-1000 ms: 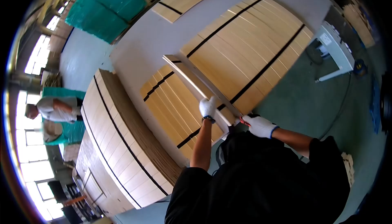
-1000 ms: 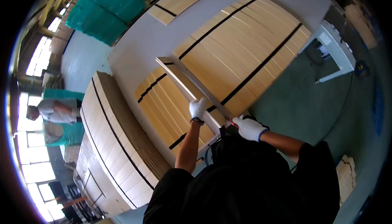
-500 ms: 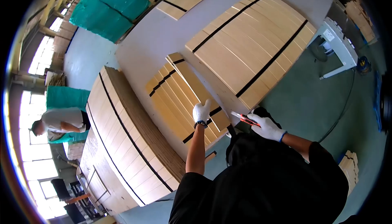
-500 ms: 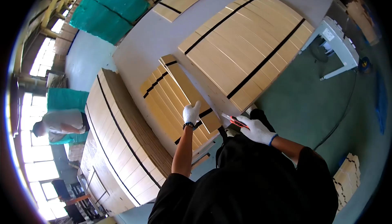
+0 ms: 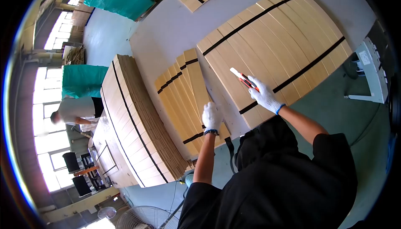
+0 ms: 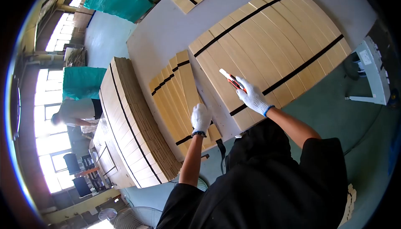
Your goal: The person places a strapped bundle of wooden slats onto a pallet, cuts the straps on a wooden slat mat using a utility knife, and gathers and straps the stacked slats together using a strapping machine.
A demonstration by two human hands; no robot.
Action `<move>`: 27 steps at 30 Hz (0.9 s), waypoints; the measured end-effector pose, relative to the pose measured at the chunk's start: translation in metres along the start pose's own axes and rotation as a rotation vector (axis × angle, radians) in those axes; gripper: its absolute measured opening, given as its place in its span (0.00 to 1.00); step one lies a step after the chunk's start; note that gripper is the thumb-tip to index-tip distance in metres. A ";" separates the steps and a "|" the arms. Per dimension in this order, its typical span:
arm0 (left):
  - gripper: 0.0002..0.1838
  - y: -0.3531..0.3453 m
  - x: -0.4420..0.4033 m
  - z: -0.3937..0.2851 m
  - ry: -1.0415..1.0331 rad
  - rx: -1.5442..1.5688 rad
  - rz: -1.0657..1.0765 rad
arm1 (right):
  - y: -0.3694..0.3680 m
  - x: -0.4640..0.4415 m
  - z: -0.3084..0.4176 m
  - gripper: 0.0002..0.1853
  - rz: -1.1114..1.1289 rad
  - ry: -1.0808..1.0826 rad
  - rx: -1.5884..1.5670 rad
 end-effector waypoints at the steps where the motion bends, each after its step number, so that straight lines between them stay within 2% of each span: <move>1: 0.26 -0.028 -0.012 0.000 0.024 0.095 0.069 | 0.003 -0.016 0.001 0.28 -0.003 0.039 -0.019; 4: 0.26 -0.064 -0.017 -0.033 0.051 0.452 0.096 | 0.000 -0.061 -0.007 0.28 -0.019 0.144 -0.029; 7: 0.28 -0.061 -0.015 -0.073 0.251 0.574 0.338 | -0.001 -0.105 0.015 0.26 0.000 0.143 0.054; 8: 0.27 -0.046 -0.012 -0.083 0.269 0.582 0.320 | -0.002 -0.115 0.024 0.26 0.014 0.133 0.038; 11: 0.27 -0.064 -0.020 -0.076 0.210 0.633 0.218 | -0.007 -0.147 0.039 0.24 -0.117 0.337 0.119; 13: 0.28 -0.057 -0.017 -0.092 0.152 0.551 0.145 | -0.007 -0.169 0.057 0.21 -0.019 0.233 0.277; 15: 0.29 -0.041 -0.011 -0.114 0.193 0.426 0.138 | -0.015 -0.194 0.062 0.21 -0.032 0.225 0.378; 18: 0.28 -0.041 -0.009 -0.118 0.208 0.414 0.116 | -0.026 -0.226 0.060 0.20 0.056 0.130 0.448; 22: 0.29 -0.040 -0.010 -0.118 0.220 0.316 0.122 | -0.052 -0.251 0.061 0.15 0.168 0.152 0.538; 25: 0.28 -0.029 -0.010 -0.127 0.208 0.322 0.116 | -0.057 -0.249 0.073 0.12 0.176 0.151 0.639; 27: 0.28 -0.028 -0.006 -0.130 0.199 0.338 0.131 | -0.060 -0.248 0.083 0.10 0.147 0.223 0.666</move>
Point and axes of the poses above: each hand's wrist, its own x-axis away from the middle knuckle, its own y-axis out of the back of the hand, z = x × y, the point moved 7 cm from there along -x, towards the middle knuckle
